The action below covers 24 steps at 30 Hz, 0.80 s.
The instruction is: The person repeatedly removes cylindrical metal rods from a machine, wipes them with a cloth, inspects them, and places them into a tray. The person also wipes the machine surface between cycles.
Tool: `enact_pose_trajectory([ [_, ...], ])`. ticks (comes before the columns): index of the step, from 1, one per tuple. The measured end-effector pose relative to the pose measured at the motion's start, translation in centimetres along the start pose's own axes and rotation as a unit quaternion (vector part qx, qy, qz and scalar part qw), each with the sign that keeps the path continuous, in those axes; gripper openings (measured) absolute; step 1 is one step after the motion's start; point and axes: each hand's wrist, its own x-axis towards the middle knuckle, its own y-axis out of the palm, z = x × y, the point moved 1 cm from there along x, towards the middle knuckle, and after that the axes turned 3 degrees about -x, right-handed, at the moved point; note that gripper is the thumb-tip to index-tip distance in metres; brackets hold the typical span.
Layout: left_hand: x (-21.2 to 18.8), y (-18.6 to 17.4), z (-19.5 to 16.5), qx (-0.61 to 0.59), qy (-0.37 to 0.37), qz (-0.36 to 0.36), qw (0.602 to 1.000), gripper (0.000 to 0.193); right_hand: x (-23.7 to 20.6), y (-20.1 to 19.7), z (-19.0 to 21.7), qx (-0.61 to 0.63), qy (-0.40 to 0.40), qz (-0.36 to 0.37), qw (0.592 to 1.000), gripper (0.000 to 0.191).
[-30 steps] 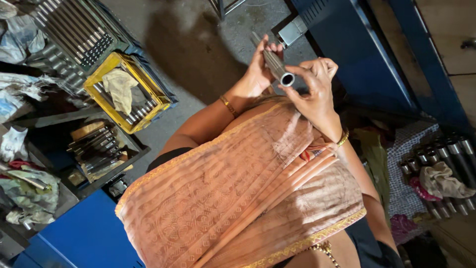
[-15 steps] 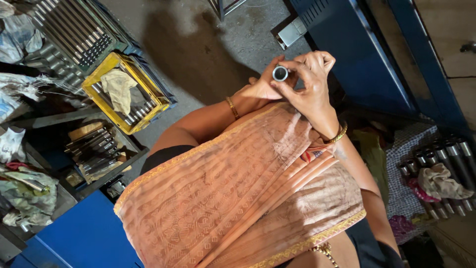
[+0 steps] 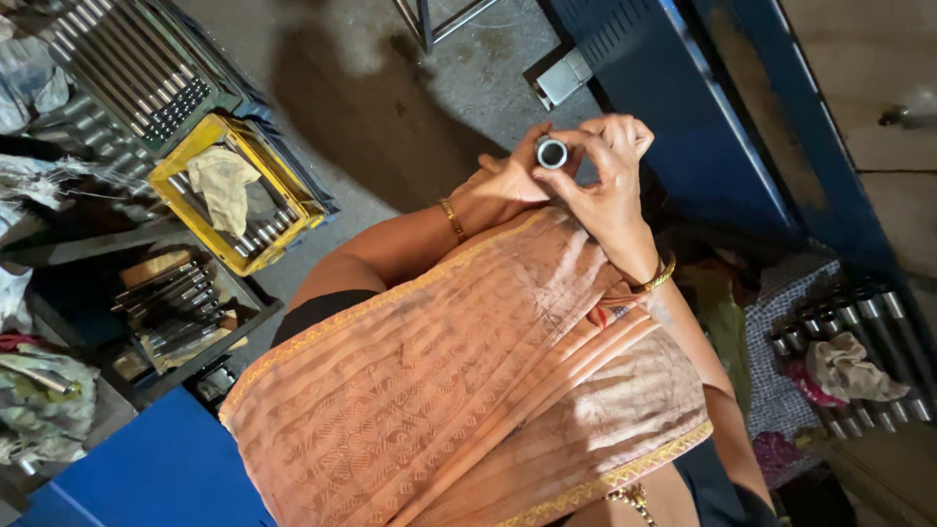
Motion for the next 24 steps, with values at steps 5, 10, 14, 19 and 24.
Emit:
enact_pose_trajectory([
  [5,-1.6,0.9,-0.4,0.064,0.047,0.021,0.997,0.055,0.1,1.2,-0.5,0.113,0.037,0.02,0.993,0.048],
  [10,-0.7,1.1,-2.0,0.1,0.101,0.087,0.986,0.053,1.4,1.8,-1.6,0.123,0.005,0.009,0.992,0.042],
  [14,-0.5,1.8,-3.7,0.145,0.104,0.216,0.96,0.053,2.2,1.4,-2.4,0.057,-0.07,0.024,0.996,0.031],
  [19,-2.5,4.7,-5.6,0.28,0.099,0.042,0.954,0.036,2.9,0.4,-3.6,0.049,-0.083,0.136,0.986,0.041],
  [24,-4.8,6.7,-6.0,0.207,0.158,0.001,0.965,0.022,3.9,0.3,-4.9,0.081,-0.079,0.211,0.971,0.048],
])
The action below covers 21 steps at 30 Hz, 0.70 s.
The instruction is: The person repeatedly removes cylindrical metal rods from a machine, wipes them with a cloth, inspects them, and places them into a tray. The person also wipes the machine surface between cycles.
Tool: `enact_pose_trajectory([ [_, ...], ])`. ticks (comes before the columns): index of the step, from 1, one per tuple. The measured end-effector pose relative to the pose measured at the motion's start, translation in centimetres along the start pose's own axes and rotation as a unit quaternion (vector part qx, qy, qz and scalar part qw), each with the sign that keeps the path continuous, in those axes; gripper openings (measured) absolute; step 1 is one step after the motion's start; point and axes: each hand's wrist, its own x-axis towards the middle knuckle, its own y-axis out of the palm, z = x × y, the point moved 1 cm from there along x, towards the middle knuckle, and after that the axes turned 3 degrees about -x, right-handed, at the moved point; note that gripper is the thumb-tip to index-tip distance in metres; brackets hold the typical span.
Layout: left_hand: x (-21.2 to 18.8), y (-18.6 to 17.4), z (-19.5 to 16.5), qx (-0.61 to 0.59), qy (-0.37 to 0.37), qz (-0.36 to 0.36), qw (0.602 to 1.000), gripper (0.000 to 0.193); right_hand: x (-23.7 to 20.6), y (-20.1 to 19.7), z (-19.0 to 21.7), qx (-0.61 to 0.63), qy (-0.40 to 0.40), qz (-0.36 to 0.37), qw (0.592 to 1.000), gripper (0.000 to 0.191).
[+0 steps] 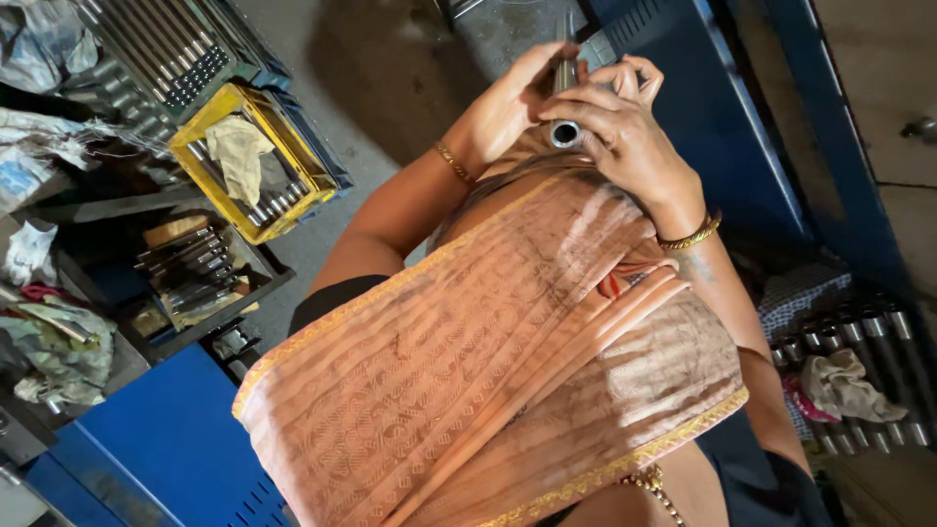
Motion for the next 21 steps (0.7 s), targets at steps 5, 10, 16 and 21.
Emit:
enact_pose_trajectory([
  [5,7.1,2.2,-0.3,-0.114,-0.032,0.036,0.992,0.017,0.2,-0.8,-0.3,-0.031,-0.032,0.007,0.999,0.055],
  [10,9.4,3.8,0.6,-0.291,-0.124,0.18,0.931,0.011,-0.8,-3.9,-0.3,-0.01,-0.007,-0.022,1.0,0.053],
  [16,11.5,6.8,1.7,-0.37,-0.114,0.325,0.863,0.022,-2.1,-7.0,-1.4,0.035,0.017,-0.07,0.997,0.054],
  [21,11.3,7.3,3.8,-0.479,-0.12,0.346,0.798,0.018,-2.7,-7.5,-3.0,0.046,0.003,-0.055,0.997,0.053],
])
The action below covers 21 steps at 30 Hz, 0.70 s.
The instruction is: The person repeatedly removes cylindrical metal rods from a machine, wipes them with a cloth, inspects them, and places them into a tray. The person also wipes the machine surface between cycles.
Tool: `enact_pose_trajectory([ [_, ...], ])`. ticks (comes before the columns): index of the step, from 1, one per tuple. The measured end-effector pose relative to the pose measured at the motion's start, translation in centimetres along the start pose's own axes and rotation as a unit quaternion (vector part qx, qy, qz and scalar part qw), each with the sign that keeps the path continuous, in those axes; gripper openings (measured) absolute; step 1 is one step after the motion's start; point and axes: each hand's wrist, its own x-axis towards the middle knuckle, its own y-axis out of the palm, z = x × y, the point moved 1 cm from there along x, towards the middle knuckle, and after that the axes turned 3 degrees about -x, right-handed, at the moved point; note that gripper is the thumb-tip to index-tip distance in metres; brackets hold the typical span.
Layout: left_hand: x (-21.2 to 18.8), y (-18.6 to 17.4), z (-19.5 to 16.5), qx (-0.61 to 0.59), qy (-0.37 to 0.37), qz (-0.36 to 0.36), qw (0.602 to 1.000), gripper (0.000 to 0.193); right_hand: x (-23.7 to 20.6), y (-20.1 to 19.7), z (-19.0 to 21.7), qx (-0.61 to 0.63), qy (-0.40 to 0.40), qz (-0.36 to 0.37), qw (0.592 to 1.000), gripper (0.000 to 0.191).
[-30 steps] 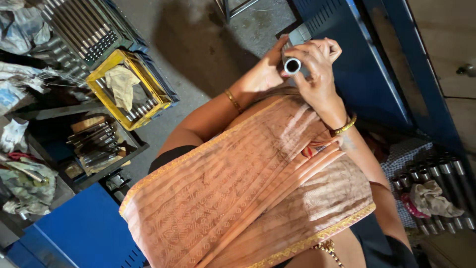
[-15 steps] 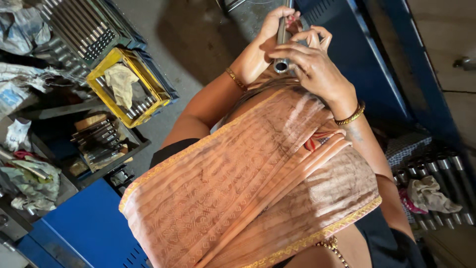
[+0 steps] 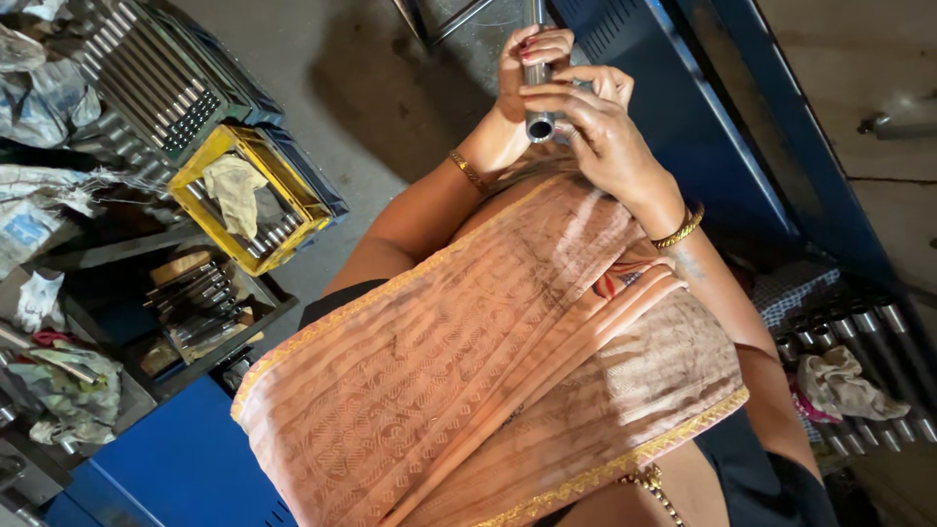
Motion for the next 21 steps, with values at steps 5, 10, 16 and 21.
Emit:
enact_pose_trajectory([
  [5,0.8,0.0,1.2,0.001,-0.009,0.047,0.999,0.017,-0.3,-0.2,-1.0,0.018,-0.002,0.008,1.0,0.054],
  [10,1.5,-1.0,0.6,-0.004,-0.011,0.065,0.998,0.018,-0.1,-0.3,-2.0,0.04,0.019,0.01,0.999,0.053],
  [16,2.5,-2.5,-0.3,-0.022,0.019,0.073,0.997,0.02,0.0,-0.5,-2.9,0.022,-0.04,-0.021,0.999,0.045],
  [21,2.7,-2.6,0.4,0.081,0.082,0.034,0.993,0.018,-0.4,-0.4,-4.2,-0.036,-0.057,-0.041,0.997,0.039],
])
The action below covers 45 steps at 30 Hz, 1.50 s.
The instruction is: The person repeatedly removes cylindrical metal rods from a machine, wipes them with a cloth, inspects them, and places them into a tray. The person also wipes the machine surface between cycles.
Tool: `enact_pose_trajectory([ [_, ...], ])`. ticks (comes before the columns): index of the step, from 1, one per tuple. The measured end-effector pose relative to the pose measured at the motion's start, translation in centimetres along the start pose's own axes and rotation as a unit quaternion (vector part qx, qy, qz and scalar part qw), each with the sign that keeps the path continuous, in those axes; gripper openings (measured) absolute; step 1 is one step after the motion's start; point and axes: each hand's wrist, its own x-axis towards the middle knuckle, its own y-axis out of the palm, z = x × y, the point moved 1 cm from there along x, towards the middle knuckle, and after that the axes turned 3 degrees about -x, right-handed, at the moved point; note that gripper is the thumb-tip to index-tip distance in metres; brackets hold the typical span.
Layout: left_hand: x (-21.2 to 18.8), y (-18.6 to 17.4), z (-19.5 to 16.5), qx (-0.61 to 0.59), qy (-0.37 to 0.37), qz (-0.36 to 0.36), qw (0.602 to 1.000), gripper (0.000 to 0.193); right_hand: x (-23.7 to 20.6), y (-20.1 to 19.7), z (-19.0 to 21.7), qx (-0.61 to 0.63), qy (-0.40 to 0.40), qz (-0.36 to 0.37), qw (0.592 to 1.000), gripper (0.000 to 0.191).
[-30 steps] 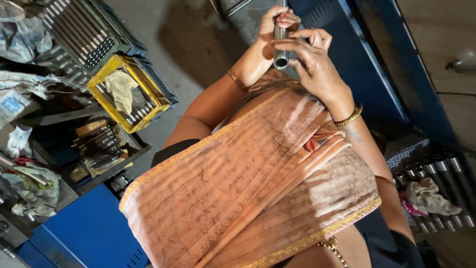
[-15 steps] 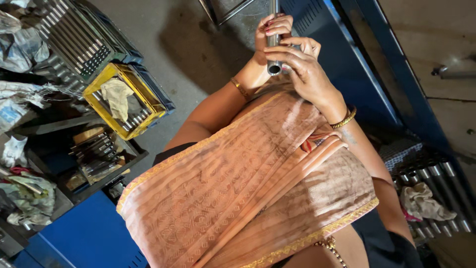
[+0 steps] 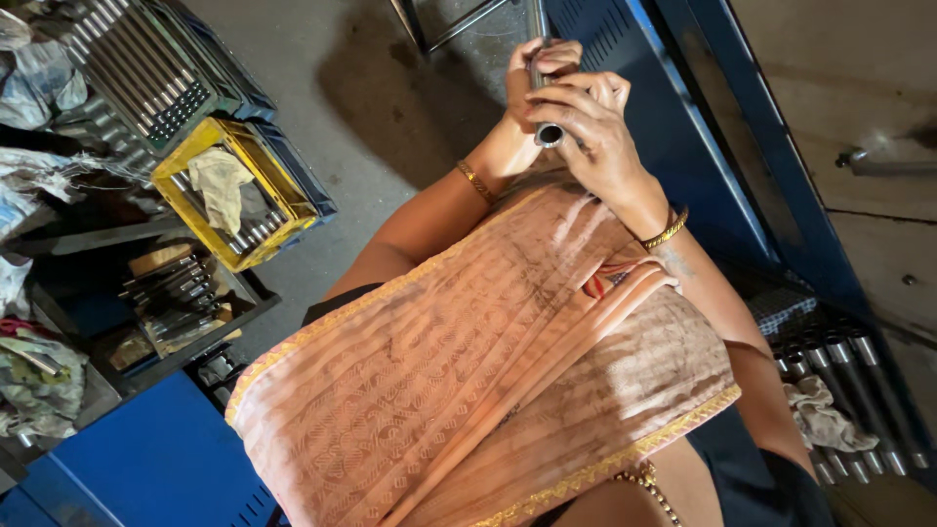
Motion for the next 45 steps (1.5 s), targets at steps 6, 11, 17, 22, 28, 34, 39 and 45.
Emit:
enact_pose_trajectory([
  [6,-4.0,2.1,0.6,0.455,0.033,-0.325,0.828,0.025,-1.5,-0.3,-1.3,-0.06,-0.012,0.034,0.998,0.035],
  [11,-4.1,-0.3,-1.6,0.427,0.052,-0.362,0.827,0.02,-1.6,0.6,-1.3,-0.03,-0.02,0.096,0.995,0.037],
  [17,-1.2,-1.1,-3.5,0.309,0.03,-0.3,0.902,0.027,-1.7,0.0,-1.2,-0.027,0.059,0.017,0.998,0.037],
  [22,-0.8,0.4,-3.2,0.202,0.076,-0.314,0.924,0.02,-1.6,-0.9,-0.4,-0.043,0.033,-0.017,0.998,0.031],
  [28,-0.9,0.7,-2.7,0.155,0.189,-0.309,0.919,0.019,-1.4,-1.4,0.7,-0.129,-0.007,-0.022,0.991,0.027],
  [34,-1.5,0.2,-4.0,0.227,0.213,-0.306,0.9,0.024,-1.9,-1.8,0.6,-0.145,0.027,-0.044,0.988,0.041],
  [39,-1.5,0.1,-4.8,0.214,0.281,-0.282,0.892,0.024,-2.0,-1.4,0.1,-0.141,0.034,-0.029,0.989,0.041],
  [45,-2.3,1.0,-5.0,0.233,0.317,-0.298,0.87,0.024,-1.9,-1.1,-0.2,-0.141,0.056,-0.014,0.988,0.039],
])
